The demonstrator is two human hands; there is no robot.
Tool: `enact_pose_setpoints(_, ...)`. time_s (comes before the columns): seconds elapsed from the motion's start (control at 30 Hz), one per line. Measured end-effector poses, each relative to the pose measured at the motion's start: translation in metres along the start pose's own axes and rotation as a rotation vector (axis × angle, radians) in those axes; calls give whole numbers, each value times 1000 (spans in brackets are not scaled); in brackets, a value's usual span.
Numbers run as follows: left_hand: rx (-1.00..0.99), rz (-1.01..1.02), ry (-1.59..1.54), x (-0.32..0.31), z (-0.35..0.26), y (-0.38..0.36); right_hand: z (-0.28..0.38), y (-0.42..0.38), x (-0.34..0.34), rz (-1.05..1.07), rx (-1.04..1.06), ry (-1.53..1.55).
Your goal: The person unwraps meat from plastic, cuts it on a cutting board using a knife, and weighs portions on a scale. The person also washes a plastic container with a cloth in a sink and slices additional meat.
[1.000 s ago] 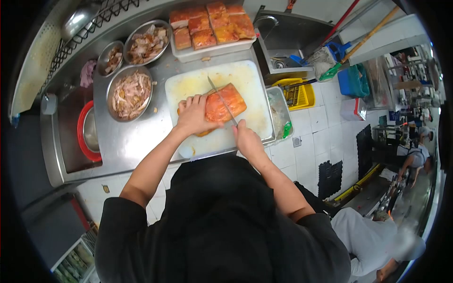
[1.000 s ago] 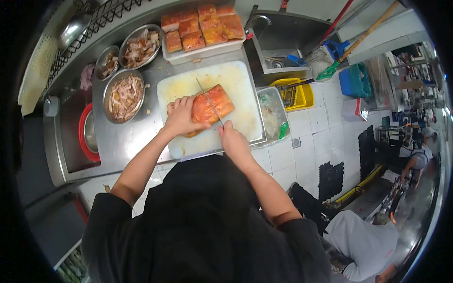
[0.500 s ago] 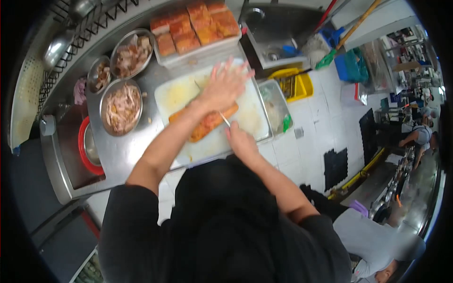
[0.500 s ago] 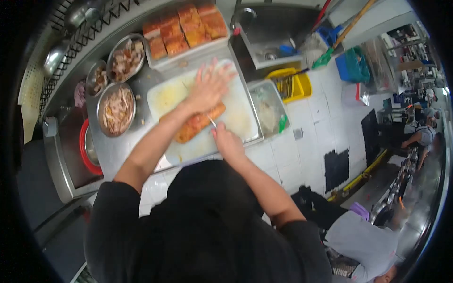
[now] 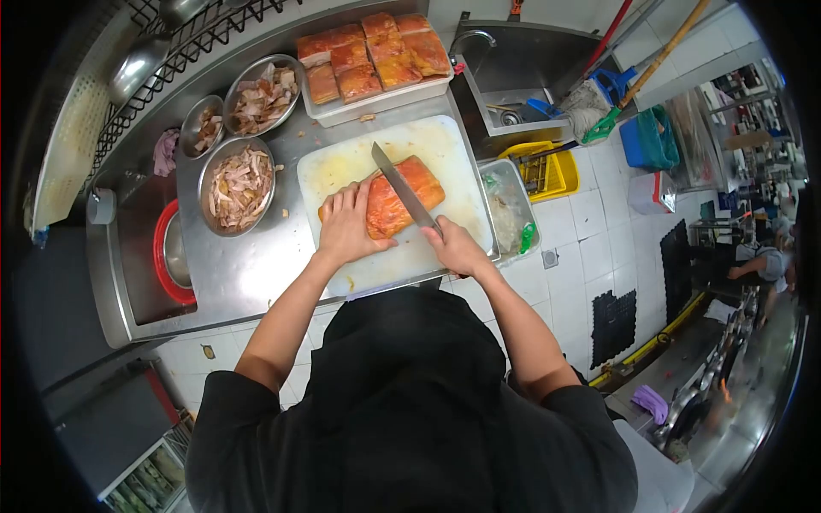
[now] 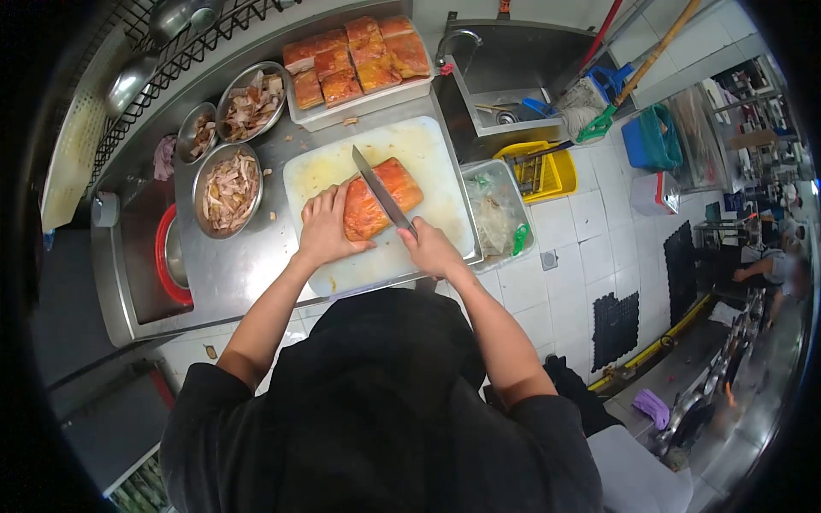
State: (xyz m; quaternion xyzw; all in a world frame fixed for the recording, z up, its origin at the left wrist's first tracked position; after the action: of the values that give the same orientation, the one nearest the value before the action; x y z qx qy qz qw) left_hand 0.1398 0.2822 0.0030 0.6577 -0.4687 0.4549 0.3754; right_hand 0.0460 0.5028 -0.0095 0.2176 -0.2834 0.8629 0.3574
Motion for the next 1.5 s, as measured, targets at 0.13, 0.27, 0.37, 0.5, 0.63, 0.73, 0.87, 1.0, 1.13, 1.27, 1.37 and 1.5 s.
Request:
enact_pose_setpoints(0.13, 9, -54, -53, -11, 9, -6, 5, -21, -26, -147, 11, -288)
enact_pose_setpoints(0.27, 44, -26, -46, -11, 6, -9, 26, -43, -3, -102, -39, -328)
enact_pose_setpoints(0.37, 43, -16, -57, -9, 7, -1, 11, -32, -15, -113, 16, -322)
enact_pose_setpoints(0.5, 41, -79, 3, -12, 9, -5, 6, -7, -17, -94, 31, -335)
enact_pose_setpoints(0.63, 49, 9, -21, -11, 7, -6, 17, -18, -9, -38, 33, -346)
enact_pose_setpoints(0.73, 12, -6, -15, -15, 5, -9, 16, 2, -16, -53, 57, -335)
enact_pose_setpoints(0.87, 78, 13, 33, -15, 4, -5, 14, -18, -6, -29, 52, -331)
enact_pose_setpoints(1.0, 96, 41, 32, -12, 2, -2, -10, -1, -31, -147, 123, -281)
enact_pose_setpoints(1.13, 137, 6, 37, -14, 2, -5, -16, -25, -6, -68, 54, -273)
enact_pose_setpoints(1.27, 179, -78, 88, -16, 15, -6, -35, -104, 42, -4, -6, -370)
enact_pose_setpoints(1.37, 134, -86, 39, -10, 20, -5, -15, -125, 70, 107, -33, -434)
enact_pose_setpoints(1.5, 96, -123, -72, -11, 13, -10, 0, -118, 69, -31, 101, -160)
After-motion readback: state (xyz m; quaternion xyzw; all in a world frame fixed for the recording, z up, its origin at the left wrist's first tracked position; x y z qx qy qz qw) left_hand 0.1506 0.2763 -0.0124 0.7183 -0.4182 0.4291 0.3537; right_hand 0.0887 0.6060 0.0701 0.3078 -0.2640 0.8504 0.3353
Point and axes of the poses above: each hand's wrist, its own y-axis towards the middle knuckle, its own x-axis out of the back of the hand, z = x × y, the point moved 2 cm from there along y, towards the middle knuckle, and after that the axes turned 10 degrees about -z, right-handed, at the moved point
